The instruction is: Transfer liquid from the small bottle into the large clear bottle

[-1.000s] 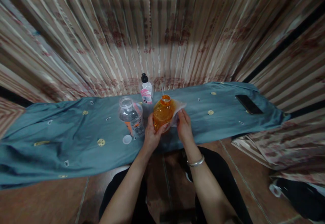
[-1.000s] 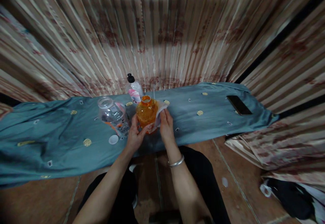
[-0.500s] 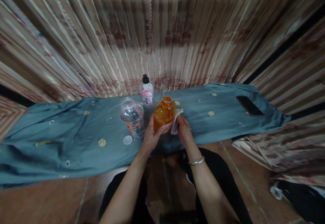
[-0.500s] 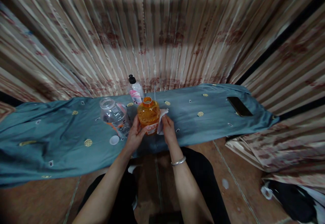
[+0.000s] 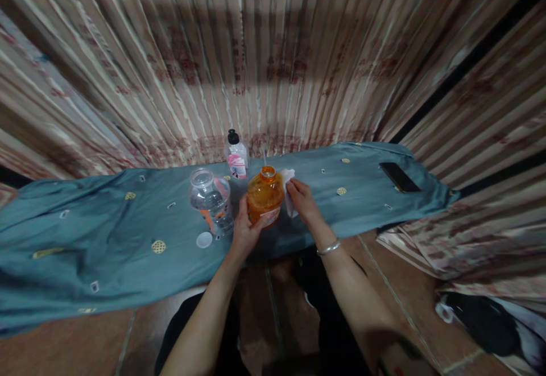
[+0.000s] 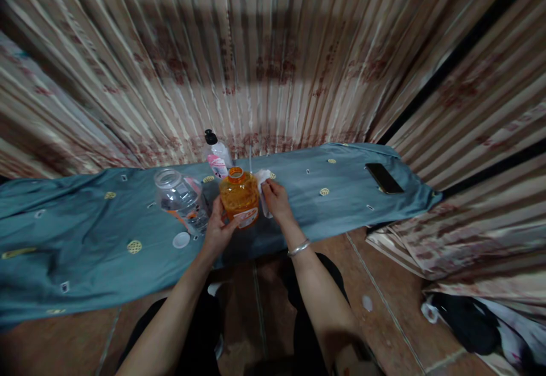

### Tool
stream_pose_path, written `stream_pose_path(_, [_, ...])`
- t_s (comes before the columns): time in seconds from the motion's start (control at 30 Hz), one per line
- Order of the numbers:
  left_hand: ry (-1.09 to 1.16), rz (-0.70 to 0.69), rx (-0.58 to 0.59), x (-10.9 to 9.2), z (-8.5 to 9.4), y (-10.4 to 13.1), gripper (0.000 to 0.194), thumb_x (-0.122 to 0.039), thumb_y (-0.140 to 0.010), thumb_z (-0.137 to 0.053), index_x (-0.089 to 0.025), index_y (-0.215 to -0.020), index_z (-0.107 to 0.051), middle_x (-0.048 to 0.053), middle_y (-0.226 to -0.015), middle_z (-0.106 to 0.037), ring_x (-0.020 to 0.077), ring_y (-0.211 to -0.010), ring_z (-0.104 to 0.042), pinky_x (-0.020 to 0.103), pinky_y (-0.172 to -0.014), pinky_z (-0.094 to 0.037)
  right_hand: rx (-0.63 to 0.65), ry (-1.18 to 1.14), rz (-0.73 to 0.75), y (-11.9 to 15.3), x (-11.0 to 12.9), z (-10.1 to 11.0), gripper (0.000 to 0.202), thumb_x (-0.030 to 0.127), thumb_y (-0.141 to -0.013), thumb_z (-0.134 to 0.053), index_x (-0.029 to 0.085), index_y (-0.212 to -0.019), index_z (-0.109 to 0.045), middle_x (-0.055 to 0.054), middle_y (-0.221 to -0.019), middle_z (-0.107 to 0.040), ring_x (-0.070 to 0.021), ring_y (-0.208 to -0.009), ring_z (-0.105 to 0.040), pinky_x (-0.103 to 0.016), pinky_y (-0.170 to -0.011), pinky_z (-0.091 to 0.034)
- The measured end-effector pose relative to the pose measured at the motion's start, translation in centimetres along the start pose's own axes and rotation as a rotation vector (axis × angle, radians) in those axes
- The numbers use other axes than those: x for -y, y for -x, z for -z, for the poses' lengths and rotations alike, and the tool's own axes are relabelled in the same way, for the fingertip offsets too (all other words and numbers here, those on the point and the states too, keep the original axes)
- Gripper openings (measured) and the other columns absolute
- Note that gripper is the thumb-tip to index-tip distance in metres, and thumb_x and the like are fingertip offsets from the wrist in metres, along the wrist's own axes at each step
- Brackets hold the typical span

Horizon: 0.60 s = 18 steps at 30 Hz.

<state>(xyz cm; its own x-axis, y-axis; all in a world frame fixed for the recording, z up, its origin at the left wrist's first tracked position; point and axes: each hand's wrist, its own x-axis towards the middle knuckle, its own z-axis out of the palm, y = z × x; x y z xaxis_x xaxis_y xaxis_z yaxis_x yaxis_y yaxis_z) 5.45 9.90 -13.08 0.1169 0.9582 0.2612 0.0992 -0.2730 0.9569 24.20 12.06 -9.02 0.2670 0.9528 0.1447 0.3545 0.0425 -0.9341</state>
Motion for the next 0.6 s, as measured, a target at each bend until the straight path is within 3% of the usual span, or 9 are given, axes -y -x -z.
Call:
stream_pose_path(0.13, [0.009, 0.009, -0.008, 0.3, 0.0, 0.1, 0.080, -0.047, -0.080, -0.080, -0.021, -0.147, -0.046, 0.016, -0.148, -0.063, 0.0328, -0.139, -0.061, 0.050, -0.118, -0.049, 0.063, 0.275, -0.062, -0.1, -1.2, 0.9, 0.029, 0.037, -0.097, -0.054, 0.019, -0.107, -0.074, -0.004, -0.089, -0.077, -0.0196, -0.086, -0.070, -0.029, -0.077, -0.054])
stream_pose_path(0.3, [0.007, 0.013, -0.028, 0.4, -0.1, 0.2, 0.076, -0.043, -0.081, -0.079, -0.023, -0.146, -0.046, 0.014, -0.147, -0.063, 0.0312, -0.139, -0.061, 0.050, -0.121, -0.045, 0.218, 0.569, -0.074, 1.0, -1.9, 1.5, 0.032, 0.028, -0.095, -0.065, 0.019, -0.125, -0.073, -0.011, -0.109, -0.083, -0.0257, -0.103, -0.077, -0.033, -0.092, -0.055])
stream_pose_path(0.43, [0.011, 0.028, -0.020, 0.4, 0.1, 0.3, 0.074, -0.043, -0.081, -0.079, -0.022, -0.145, -0.048, 0.015, -0.148, -0.063, 0.0314, -0.138, -0.061, 0.050, -0.121, -0.045, 0.299, 0.716, 0.029, -0.2, -1.9, 2.0, 0.039, 0.031, -0.099, -0.063, 0.014, -0.133, -0.070, -0.018, -0.126, -0.079, -0.0314, -0.119, -0.074, -0.040, -0.104, -0.054])
stream_pose_path(0.53, [0.029, 0.043, -0.018, 0.3, 0.2, 0.5, 0.076, -0.045, -0.081, -0.079, -0.022, -0.146, -0.047, 0.016, -0.150, -0.062, 0.0321, -0.141, -0.060, 0.051, -0.122, -0.044, 0.311, 0.785, 0.158, -2.9, -1.5, 1.5, 0.043, 0.021, -0.102, -0.051, 0.008, -0.140, -0.065, -0.024, -0.138, -0.073, -0.0323, -0.124, -0.072, -0.044, -0.109, -0.053])
stream_pose_path(0.6, [0.048, 0.055, -0.014, 0.0, 0.2, 0.6, 0.077, -0.045, -0.081, -0.080, -0.023, -0.147, -0.046, 0.016, -0.151, -0.061, 0.0321, -0.141, -0.060, 0.052, -0.122, -0.045, 0.354, 0.802, 0.287, -5.0, -1.3, 0.5, 0.043, 0.017, -0.101, -0.050, 0.010, -0.140, -0.066, -0.021, -0.138, -0.073, -0.0288, -0.125, -0.072, -0.040, -0.110, -0.053])
